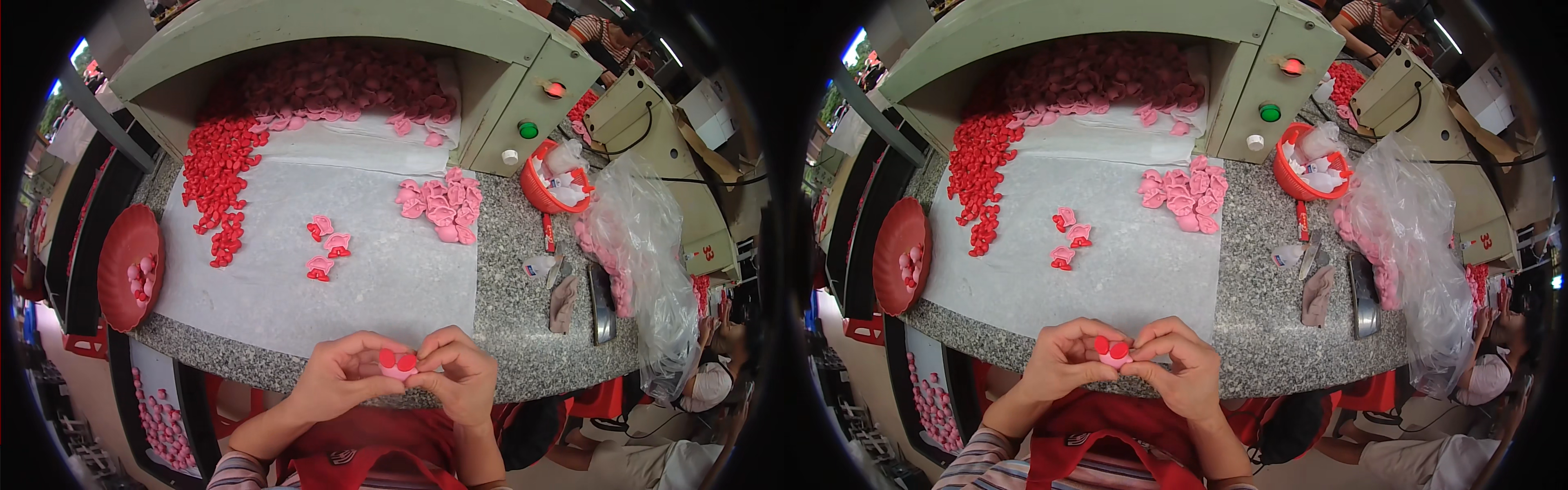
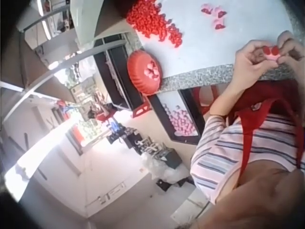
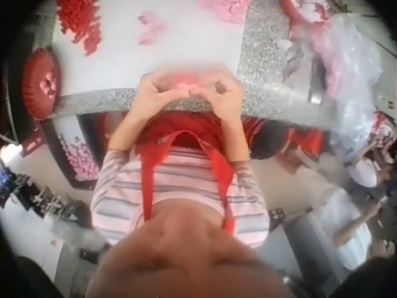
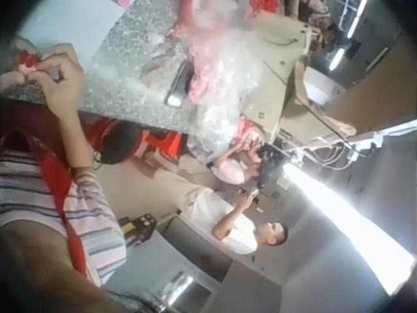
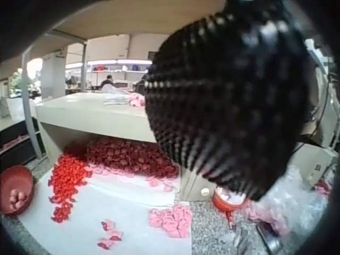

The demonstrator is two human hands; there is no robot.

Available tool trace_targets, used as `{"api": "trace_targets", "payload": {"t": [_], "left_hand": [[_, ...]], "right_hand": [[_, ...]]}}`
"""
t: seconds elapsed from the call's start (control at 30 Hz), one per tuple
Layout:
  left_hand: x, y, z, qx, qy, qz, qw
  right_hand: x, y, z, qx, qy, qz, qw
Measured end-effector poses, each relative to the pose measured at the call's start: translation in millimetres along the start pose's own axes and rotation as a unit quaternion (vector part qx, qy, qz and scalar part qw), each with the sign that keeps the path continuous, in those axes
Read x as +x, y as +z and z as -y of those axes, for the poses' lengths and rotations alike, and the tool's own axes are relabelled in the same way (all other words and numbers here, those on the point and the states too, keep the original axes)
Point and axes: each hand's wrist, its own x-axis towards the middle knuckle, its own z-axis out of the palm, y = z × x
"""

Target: Assembling small pink heart-shaped plastic components by applying glue from a bottle.

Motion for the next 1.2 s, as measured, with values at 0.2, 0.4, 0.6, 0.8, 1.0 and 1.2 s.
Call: {"api": "trace_targets", "payload": {"t": [0.2, 0.4, 0.6, 0.8, 1.0, 1.2], "left_hand": [[0, 2, 4, 0.186, 0.120, -0.001, 0.975], [1, 9, 17, 0.232, 0.199, 0.014, 0.952], [-2, 17, 25, 0.227, 0.218, -0.079, 0.946], [-1, 18, 23, 0.303, 0.271, -0.074, 0.910], [-2, 20, 21, 0.295, 0.262, -0.085, 0.915], [-4, 17, 27, 0.247, 0.253, -0.084, 0.932]], "right_hand": [[1, -8, -16, 0.067, 0.030, 0.033, 0.997], [6, 33, 0, 0.142, -0.007, 0.023, 0.990], [8, 23, -21, 0.009, -0.087, 0.123, 0.989], [3, 25, -27, 0.056, -0.112, 0.100, 0.987], [3, 27, -31, 0.006, -0.142, 0.084, 0.986], [5, 28, -24, -0.029, -0.145, 0.078, 0.986]]}}
